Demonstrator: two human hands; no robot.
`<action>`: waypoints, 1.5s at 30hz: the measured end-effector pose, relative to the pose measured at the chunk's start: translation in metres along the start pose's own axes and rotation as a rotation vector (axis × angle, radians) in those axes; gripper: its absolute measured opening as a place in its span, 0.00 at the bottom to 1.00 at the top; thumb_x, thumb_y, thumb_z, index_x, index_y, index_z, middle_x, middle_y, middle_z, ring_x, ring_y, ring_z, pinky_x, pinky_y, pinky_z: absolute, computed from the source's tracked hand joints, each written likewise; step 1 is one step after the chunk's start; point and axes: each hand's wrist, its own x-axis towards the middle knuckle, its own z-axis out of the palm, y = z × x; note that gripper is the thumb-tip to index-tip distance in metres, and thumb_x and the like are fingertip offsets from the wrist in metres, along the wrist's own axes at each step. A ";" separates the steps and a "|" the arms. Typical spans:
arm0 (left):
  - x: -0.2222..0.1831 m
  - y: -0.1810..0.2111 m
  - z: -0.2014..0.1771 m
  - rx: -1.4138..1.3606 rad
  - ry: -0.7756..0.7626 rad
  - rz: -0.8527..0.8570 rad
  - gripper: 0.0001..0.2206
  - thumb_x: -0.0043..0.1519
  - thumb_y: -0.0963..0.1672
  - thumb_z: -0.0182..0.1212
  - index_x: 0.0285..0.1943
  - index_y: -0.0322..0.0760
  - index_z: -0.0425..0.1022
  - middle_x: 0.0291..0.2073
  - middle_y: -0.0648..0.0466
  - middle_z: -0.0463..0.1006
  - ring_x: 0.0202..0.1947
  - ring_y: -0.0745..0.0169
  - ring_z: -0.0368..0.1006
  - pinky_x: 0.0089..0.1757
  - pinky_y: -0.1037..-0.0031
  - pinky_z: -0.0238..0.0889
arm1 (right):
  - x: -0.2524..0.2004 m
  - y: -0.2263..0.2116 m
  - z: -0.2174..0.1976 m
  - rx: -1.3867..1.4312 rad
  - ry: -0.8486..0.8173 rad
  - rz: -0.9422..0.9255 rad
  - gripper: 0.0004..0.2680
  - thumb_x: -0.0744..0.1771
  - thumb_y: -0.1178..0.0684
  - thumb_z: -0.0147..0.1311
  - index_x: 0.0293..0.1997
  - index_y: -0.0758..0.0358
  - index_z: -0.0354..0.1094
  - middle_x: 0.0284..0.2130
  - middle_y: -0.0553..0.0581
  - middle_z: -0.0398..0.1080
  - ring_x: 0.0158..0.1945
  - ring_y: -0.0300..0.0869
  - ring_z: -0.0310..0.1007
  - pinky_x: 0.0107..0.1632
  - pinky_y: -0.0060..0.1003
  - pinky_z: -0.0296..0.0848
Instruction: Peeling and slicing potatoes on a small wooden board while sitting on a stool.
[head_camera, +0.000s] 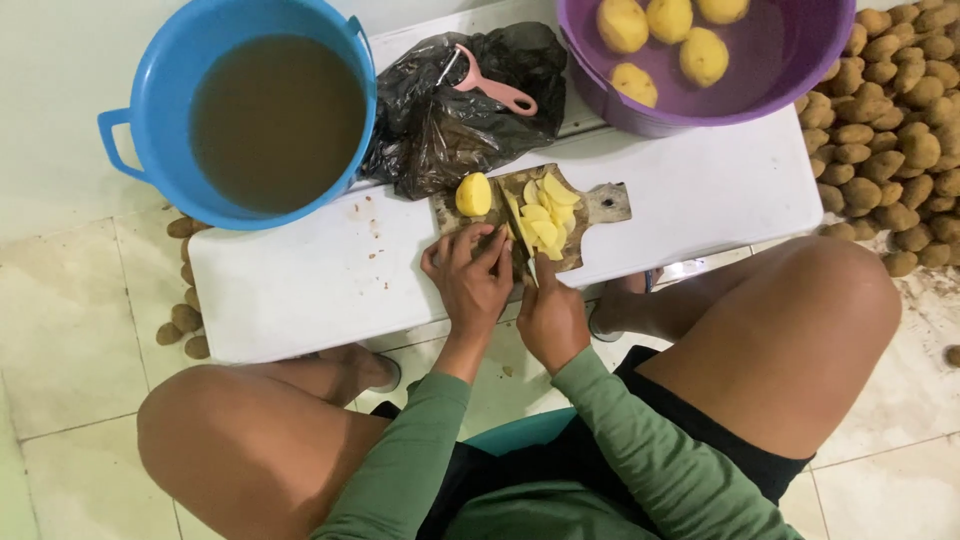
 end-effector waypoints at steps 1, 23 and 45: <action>0.001 0.001 0.000 -0.005 0.003 0.002 0.03 0.63 0.46 0.68 0.43 0.53 0.86 0.43 0.66 0.75 0.46 0.64 0.71 0.54 0.53 0.50 | -0.003 0.002 -0.001 -0.004 0.005 0.000 0.17 0.70 0.58 0.46 0.68 0.72 0.59 0.34 0.76 0.77 0.32 0.68 0.79 0.27 0.59 0.77; 0.001 0.000 -0.002 0.012 -0.013 0.007 0.02 0.59 0.43 0.67 0.37 0.47 0.84 0.45 0.63 0.74 0.46 0.61 0.70 0.53 0.52 0.51 | -0.010 -0.007 0.000 -0.156 -0.045 -0.014 0.19 0.70 0.55 0.43 0.72 0.59 0.52 0.37 0.70 0.73 0.30 0.71 0.77 0.30 0.67 0.75; -0.001 -0.002 0.004 0.037 -0.004 -0.014 0.04 0.62 0.46 0.68 0.43 0.57 0.85 0.44 0.68 0.74 0.47 0.67 0.70 0.55 0.54 0.49 | 0.004 0.001 0.015 -0.137 -0.116 0.090 0.20 0.70 0.53 0.42 0.73 0.60 0.52 0.47 0.70 0.73 0.37 0.74 0.78 0.37 0.68 0.77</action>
